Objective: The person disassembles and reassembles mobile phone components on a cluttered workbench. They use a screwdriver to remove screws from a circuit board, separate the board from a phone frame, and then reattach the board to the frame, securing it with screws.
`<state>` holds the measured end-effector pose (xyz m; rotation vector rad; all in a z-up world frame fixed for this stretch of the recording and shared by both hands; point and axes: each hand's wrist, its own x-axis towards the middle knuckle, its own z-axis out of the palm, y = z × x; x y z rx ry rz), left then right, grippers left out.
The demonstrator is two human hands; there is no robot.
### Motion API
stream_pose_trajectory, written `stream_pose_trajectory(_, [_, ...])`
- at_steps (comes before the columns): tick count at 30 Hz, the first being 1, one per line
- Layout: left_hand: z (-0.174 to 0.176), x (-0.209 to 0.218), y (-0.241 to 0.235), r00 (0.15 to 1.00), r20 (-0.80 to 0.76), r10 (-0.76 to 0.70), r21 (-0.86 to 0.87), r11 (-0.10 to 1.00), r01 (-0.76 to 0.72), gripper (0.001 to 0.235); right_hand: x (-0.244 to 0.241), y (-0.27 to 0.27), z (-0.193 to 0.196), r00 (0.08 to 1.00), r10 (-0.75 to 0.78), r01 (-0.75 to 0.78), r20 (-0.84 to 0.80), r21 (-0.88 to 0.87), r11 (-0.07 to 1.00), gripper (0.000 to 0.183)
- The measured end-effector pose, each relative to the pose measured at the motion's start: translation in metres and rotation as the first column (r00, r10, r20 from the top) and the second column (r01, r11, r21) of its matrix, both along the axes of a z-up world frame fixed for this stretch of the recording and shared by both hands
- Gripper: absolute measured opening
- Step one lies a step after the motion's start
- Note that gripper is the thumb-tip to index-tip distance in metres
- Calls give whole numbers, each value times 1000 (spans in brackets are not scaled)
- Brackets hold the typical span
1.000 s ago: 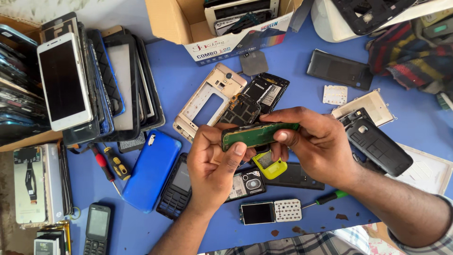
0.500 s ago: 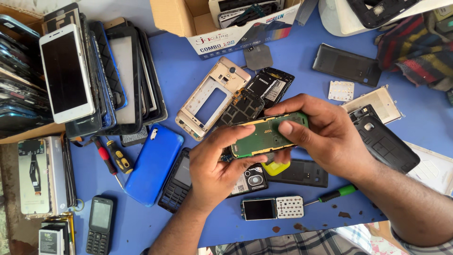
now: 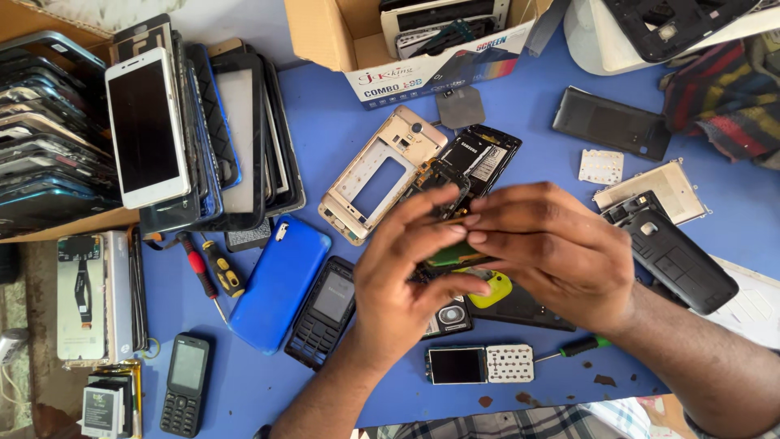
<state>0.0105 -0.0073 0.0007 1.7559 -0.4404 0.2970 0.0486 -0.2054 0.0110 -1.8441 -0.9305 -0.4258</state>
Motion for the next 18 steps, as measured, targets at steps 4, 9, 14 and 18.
stream_pose_trajectory(4, [7,-2,1,1000,27,-3,-24,1000,4,37,-1,-1,1,1000,28,-28,-1,18,999,26])
stream_pose_trajectory(9, [3,-3,10,992,118,-42,-8,999,43,33,-2,2,2,998,51,-50,-47,24,998,26])
stream_pose_trajectory(14, [-3,-5,11,997,40,-62,-50,997,64,29,-5,1,1,993,49,-49,-111,2,999,28])
stream_pose_trajectory(18, [-5,-5,8,996,-21,-85,-77,994,83,26,-6,1,-4,990,42,-41,-134,10,999,26])
